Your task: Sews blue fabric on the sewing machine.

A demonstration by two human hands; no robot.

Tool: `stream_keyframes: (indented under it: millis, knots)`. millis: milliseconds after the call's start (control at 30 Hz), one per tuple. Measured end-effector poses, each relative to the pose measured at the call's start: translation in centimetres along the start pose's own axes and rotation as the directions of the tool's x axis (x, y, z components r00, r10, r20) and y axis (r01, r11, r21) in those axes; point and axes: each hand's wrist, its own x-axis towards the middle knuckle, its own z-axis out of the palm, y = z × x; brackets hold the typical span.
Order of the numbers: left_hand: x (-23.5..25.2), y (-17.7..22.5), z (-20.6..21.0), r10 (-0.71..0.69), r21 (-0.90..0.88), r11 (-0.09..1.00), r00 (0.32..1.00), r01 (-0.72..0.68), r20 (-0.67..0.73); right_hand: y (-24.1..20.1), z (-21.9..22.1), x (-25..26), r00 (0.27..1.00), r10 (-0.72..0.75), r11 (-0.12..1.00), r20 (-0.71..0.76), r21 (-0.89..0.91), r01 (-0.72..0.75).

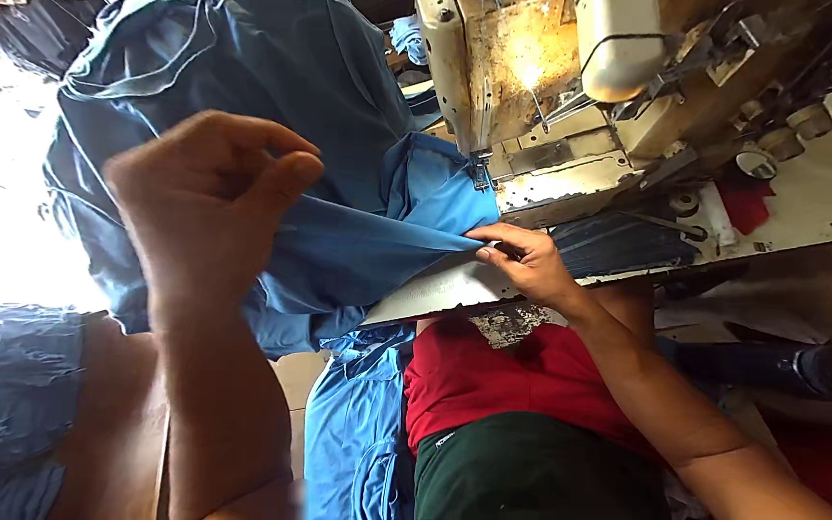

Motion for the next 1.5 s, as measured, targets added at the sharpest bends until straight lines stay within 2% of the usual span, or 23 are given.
stream_keyframes:
  millis: [133,300,433,533,633,733,933,1100,1300,1500]
  knots:
    - [1.5,-1.2,-3.6,-0.088,0.201,0.975,0.994,0.098,-0.058,-3.0,-0.3,0.9,0.999,0.023,1.000,-0.028,0.021,-0.023]
    - [2.9,-2.7,-4.9,-0.152,0.231,0.959,0.986,0.164,-0.067,-5.1,-0.7,0.7,0.998,0.048,0.995,-0.044,0.091,-0.044]
    - [2.2,0.9,-3.4,-0.089,0.197,0.978,0.994,0.073,0.071,-5.5,-1.0,-0.6,0.998,0.063,0.993,-0.027,0.101,-0.060]
    - [0.5,4.3,-1.1,0.041,0.055,0.997,0.977,-0.054,0.209,-5.3,-1.1,-2.9,0.996,0.088,0.983,0.024,0.158,-0.091]
    - [-0.5,6.0,1.0,0.115,-0.050,0.993,0.948,-0.104,0.296,-4.7,-0.8,-5.2,0.993,0.104,0.974,0.056,0.195,-0.113]
    - [0.2,6.4,2.0,0.129,-0.077,0.991,0.940,-0.111,0.315,-4.4,-0.5,-5.5,0.993,0.120,0.970,0.020,0.209,-0.121]
    - [3.1,4.9,3.5,0.120,-0.078,0.992,0.956,-0.102,0.268,-3.5,-0.7,-2.9,0.977,0.199,0.957,-0.076,0.229,-0.178]
    - [4.7,4.4,4.3,0.097,-0.038,0.995,0.946,-0.090,0.310,-2.4,-0.7,-0.8,0.976,0.195,0.961,-0.100,0.219,-0.169]
    - [5.7,3.4,4.4,0.113,0.030,0.989,0.882,-0.142,0.458,-2.5,-0.8,-0.1,0.978,0.185,0.964,-0.099,0.210,-0.162]
    - [5.8,1.8,1.7,0.081,0.051,0.989,0.785,-0.141,0.615,-2.5,-0.9,-0.4,0.982,0.171,0.969,-0.082,0.195,-0.153]
